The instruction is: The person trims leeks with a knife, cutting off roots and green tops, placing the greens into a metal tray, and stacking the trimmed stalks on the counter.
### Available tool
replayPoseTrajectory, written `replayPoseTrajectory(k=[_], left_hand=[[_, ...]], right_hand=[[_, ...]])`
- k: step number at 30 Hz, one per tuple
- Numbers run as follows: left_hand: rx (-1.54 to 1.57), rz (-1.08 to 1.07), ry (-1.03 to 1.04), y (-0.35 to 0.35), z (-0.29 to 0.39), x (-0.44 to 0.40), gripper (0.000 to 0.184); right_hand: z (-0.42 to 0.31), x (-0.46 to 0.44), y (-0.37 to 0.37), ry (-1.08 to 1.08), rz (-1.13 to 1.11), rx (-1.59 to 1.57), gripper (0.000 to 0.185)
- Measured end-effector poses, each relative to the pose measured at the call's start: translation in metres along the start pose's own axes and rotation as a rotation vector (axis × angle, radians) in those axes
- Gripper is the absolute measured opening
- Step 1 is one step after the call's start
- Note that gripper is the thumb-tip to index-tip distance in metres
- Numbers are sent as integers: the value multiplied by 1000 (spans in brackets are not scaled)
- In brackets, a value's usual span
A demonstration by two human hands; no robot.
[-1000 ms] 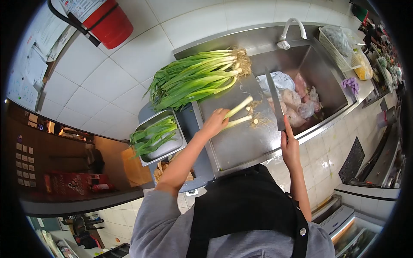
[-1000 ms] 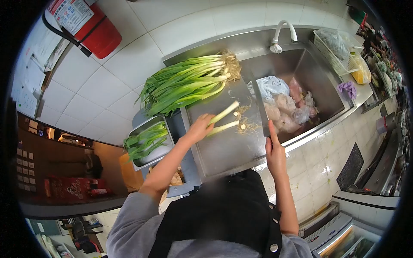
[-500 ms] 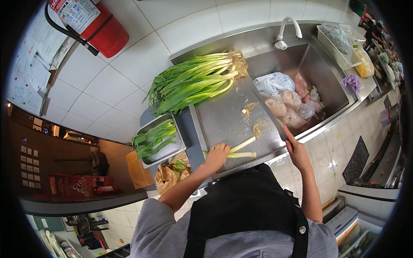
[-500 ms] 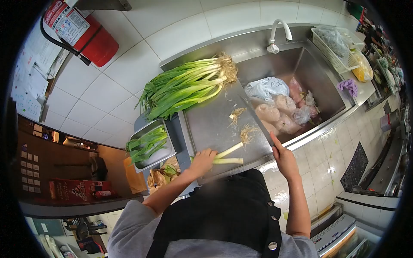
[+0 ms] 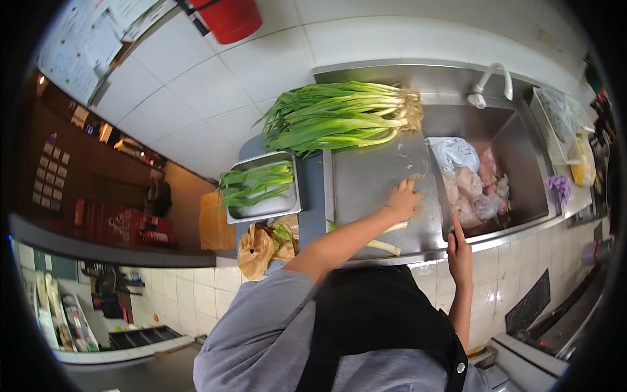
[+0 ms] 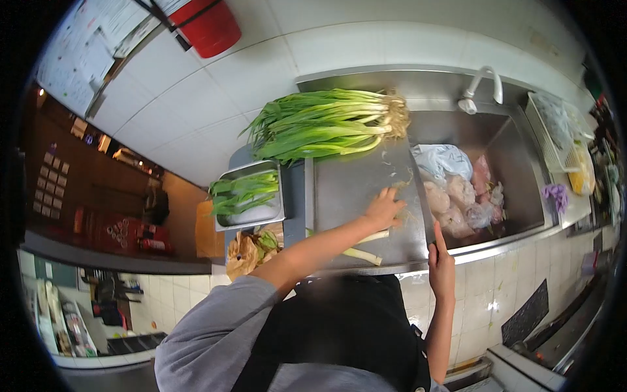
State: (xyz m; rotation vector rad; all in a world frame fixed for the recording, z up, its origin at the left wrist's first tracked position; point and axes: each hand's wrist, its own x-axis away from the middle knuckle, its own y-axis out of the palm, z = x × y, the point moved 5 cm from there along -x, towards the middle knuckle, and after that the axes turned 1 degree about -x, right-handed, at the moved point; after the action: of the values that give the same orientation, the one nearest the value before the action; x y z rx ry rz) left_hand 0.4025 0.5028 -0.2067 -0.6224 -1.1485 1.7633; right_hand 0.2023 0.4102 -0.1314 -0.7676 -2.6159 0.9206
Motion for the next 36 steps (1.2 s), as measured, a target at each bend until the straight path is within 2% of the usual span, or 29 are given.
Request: replayPoseTrajectory(k=[1, 3, 5, 6, 7, 9, 11, 13, 15, 18, 19, 20, 21, 22, 23, 24, 26, 27, 28, 30, 32, 34, 36], left_hand=[[7, 10, -23, 9, -4, -5, 53], [60, 221, -16, 23, -19, -2, 22], [30, 281, -85, 26, -40, 5, 16], [-8, 337, -125, 18, -49, 9, 11], [-3, 347, -155, 12, -59, 17, 11], [221, 461, -201, -25, -76, 53, 17], [222, 693, -144, -81, -86, 115, 12], [323, 758, -223, -120, -104, 181, 11], [406, 658, -369, -124, -136, 239, 12], [231, 566, -360, -92, -191, 306, 15], [227, 433, -439, -70, -210, 321, 17], [222, 299, -514, -49, -226, 333, 20], [225, 301, -512, -34, -233, 344, 20], [19, 288, -466, -22, -234, 351, 22], [-188, 274, -408, -20, -235, 348, 24], [-188, 275, -387, -36, -225, 334, 24], [-162, 36, -586, -73, -196, 299, 26], [-294, 28, -581, -79, -198, 278, 25], [-307, 132, -496, -100, -186, 255, 23], [-285, 296, -350, -144, -160, 204, 23], [-227, 361, -236, -167, -144, 144, 26], [-207, 363, -151, -175, -133, 82, 28], [-233, 385, -45, -170, -128, 23, 37]], right_hand=[[6, 0, 3, -49, 34, -12, 59], [13, 0, 4, -42, 13, 10, 58], [19, -1, 4, 57, -50, 44, 57], [18, -3, 6, -55, 7, 23, 58], [21, -7, 9, -55, 1, 29, 57], [21, -15, 12, -64, -27, 42, 56], [11, -25, 13, -127, -24, 26, 55], [-9, -33, 14, -135, -54, 11, 54], [-20, -46, 19, -157, -84, 44, 56], [-34, -59, 26, -282, -61, 116, 56], [-42, -60, 28, -323, -51, 140, 56], [-56, -57, 30, -285, -86, 101, 56], [-63, -55, 32, -246, -119, 63, 55], [-61, -55, 35, -245, -114, 67, 55], [-57, -56, 41, -280, -112, 101, 55], [-57, -55, 41, -244, -135, 88, 55], [-60, -50, 41, -195, -136, 78, 54], [-61, -47, 41, -167, -152, 54, 55], [-57, -44, 39, -139, -169, 31, 55], [-53, -37, 33, -381, 28, 67, 55], [-49, -27, 25, -77, -67, -10, 55], [-33, -19, 16, -64, -7, -39, 55], [-22, -9, 5, -54, 54, -16, 56]])
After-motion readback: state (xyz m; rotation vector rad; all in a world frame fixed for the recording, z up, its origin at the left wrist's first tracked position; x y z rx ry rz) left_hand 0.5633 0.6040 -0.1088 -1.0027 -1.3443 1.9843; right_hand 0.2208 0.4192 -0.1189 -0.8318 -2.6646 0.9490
